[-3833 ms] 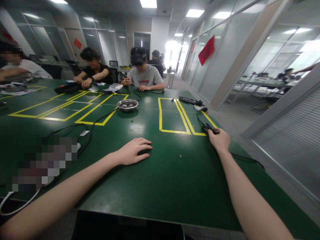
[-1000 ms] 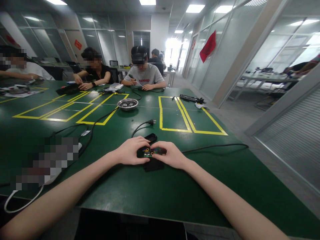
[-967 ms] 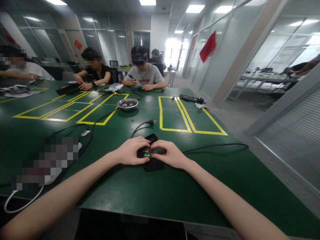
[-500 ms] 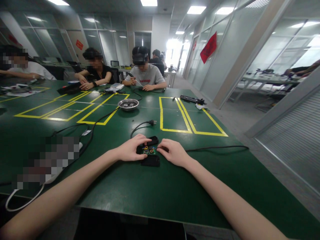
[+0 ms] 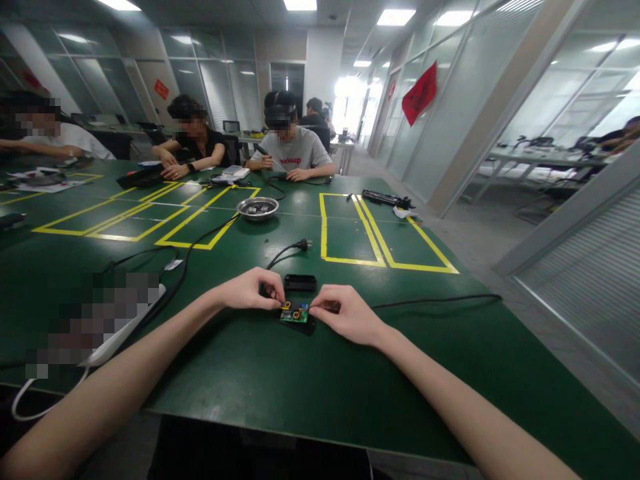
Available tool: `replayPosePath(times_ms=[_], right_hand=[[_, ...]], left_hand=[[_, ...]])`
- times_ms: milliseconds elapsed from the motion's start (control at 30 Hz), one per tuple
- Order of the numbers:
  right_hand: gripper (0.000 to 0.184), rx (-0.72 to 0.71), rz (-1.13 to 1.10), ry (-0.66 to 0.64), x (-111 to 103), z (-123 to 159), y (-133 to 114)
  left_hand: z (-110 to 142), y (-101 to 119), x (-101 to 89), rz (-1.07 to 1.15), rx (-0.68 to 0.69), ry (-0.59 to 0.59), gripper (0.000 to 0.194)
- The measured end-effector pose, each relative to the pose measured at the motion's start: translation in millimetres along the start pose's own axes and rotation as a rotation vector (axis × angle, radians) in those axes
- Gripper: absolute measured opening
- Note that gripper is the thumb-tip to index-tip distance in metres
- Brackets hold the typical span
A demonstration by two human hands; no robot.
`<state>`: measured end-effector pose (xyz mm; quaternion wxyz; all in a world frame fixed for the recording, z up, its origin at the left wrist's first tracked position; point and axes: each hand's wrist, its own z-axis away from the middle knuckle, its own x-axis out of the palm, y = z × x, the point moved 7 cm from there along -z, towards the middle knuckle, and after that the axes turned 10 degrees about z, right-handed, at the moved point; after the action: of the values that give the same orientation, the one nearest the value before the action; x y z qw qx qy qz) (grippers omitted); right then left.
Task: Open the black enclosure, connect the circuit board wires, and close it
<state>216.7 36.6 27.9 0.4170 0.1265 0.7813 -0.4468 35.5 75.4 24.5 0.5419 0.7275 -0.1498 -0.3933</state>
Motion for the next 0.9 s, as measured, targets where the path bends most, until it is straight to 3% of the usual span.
replayPosePath(times_ms=[100,200,333,467,600,767,900], right_hand=[[0.022,0.026,0.022,-0.095,10,1,0],[0.015,0.020,0.120,-0.103,10,0,4],[0.019,-0.061,0.212,-0.025,2,-3,4],[0.023,-0.184,0.252,-0.037,1,-3,1],[0.023,-0.268,0.330,-0.064,3,0,-1],[0.016,-0.253,0.374,-0.077,3,-1,0],[0.019,-0.321,0.538,-0.116,7,1,-7]], left_hand=[[2,-8,6.1,0.066,-0.093,-0.076,0.016],[2,-13,9.7,0.060,-0.140,-0.082,0.021],[0,-8,5.1,-0.082,-0.062,0.005,0.018],[-1,-1,-1.0,-0.207,0.026,0.068,0.015],[-2,-5,2.1,-0.093,0.005,0.033,0.018],[-1,-13,3.8,0.025,-0.102,-0.021,0.017],[1,-18,0.1,0.069,-0.157,-0.044,0.018]])
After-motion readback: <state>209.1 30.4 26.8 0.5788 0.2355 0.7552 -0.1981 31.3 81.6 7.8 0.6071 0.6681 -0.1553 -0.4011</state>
